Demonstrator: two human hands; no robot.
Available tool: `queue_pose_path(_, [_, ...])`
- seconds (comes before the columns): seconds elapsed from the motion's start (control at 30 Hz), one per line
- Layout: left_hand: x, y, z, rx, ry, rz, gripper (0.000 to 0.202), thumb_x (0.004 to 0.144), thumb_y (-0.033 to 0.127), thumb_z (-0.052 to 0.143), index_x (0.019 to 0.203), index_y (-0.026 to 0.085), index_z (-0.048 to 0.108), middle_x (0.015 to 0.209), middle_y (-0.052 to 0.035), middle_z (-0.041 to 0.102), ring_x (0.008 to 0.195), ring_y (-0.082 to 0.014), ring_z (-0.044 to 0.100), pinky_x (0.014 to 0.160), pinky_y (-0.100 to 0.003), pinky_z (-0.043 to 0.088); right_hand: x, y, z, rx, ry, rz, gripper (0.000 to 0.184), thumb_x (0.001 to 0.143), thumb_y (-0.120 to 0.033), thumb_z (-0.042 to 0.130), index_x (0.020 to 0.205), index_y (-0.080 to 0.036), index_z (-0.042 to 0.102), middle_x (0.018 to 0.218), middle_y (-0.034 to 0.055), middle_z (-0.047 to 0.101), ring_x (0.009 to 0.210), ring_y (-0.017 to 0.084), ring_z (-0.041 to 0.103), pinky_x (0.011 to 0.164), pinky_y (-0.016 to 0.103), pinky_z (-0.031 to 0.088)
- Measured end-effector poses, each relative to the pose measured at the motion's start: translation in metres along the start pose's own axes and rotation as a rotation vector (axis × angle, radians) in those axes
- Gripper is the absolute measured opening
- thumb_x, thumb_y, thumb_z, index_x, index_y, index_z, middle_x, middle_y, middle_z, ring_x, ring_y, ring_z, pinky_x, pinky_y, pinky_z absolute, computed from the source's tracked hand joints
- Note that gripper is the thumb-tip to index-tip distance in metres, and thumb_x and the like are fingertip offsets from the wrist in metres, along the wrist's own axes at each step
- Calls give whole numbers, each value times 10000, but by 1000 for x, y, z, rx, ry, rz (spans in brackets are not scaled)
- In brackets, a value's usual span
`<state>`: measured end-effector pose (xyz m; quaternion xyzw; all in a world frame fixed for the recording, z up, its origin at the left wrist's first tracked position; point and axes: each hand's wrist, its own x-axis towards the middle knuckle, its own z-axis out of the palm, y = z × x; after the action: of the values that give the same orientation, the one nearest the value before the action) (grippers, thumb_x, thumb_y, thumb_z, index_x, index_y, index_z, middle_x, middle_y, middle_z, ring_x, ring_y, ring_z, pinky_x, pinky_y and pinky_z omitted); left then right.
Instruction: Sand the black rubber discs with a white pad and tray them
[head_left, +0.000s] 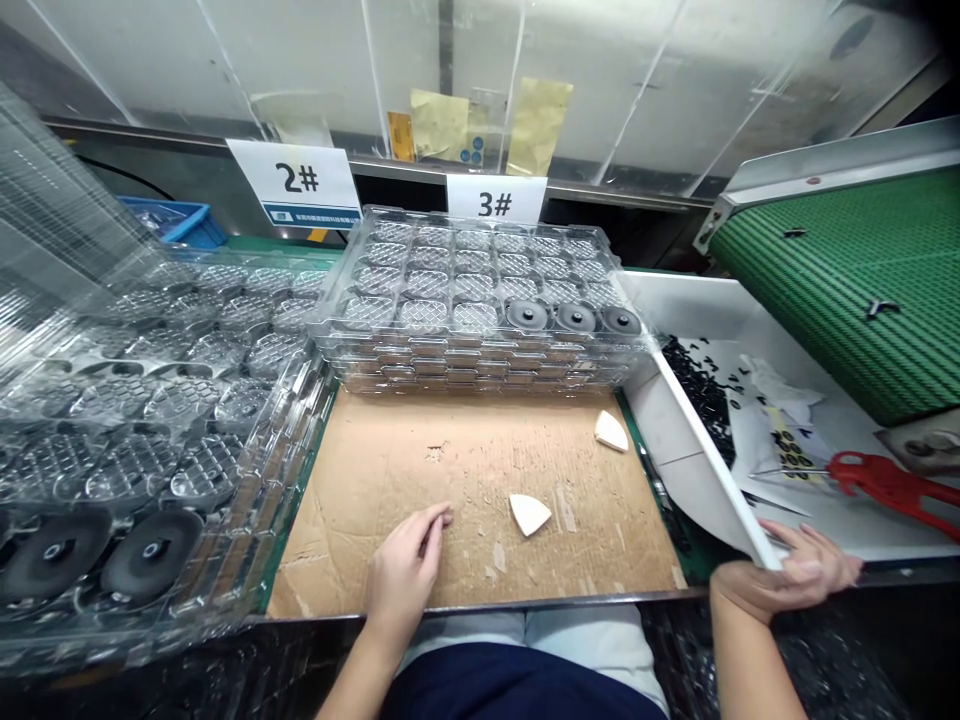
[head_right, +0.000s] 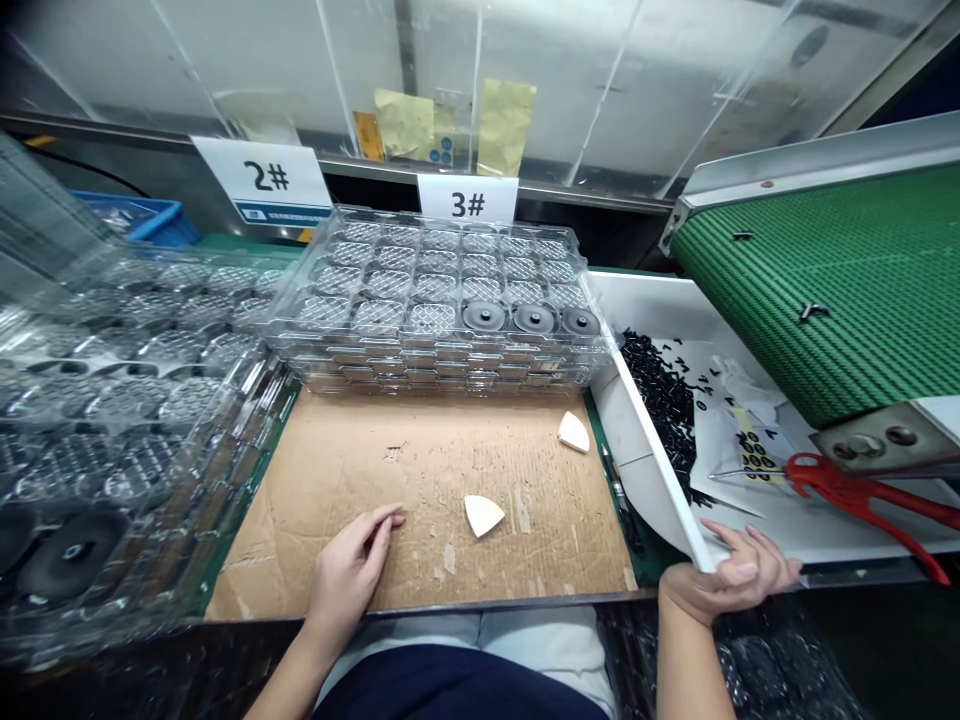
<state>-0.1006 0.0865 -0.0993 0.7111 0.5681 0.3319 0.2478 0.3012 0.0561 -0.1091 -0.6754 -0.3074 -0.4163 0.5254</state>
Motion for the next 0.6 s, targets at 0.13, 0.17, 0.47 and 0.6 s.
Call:
queue_pose_path(0.13, [1,1,0,3,5,3,192,908,247,466,1007,239,630,899,-3,731,837,-158,690,748,-270,547,1,-1,1,15,75,-68,609,894,-496,128,528,-218,527,587,100,515,776,310,619,895,548,399])
queue_pose_path(0.17, [1,1,0,3,7,4,193,907,247,465,1005,237,631,895,-4,732,833,-158,691,748,-271,549,1,-1,1,17,82,-77,611,898,-493,132,527,-216,531,582,99,518,771,309,621,888,547,405])
queue_pose_path(0.47, [3,3,0,4,7,4,206,910,248,453,1004,227,635,895,-21,734,830,-164,694,750,-277,556,2,-1,3,16,101,-86,608,902,-466,123,519,-208,518,562,95,502,744,290,610,884,557,414])
queue_pose_path(0.6, [2,3,-1,2,5,5,201,909,246,456,1004,229,633,894,-16,733,828,-161,693,747,-274,556,2,-2,3,-5,86,-55,620,891,-498,98,512,-214,498,560,98,493,748,304,609,880,556,405])
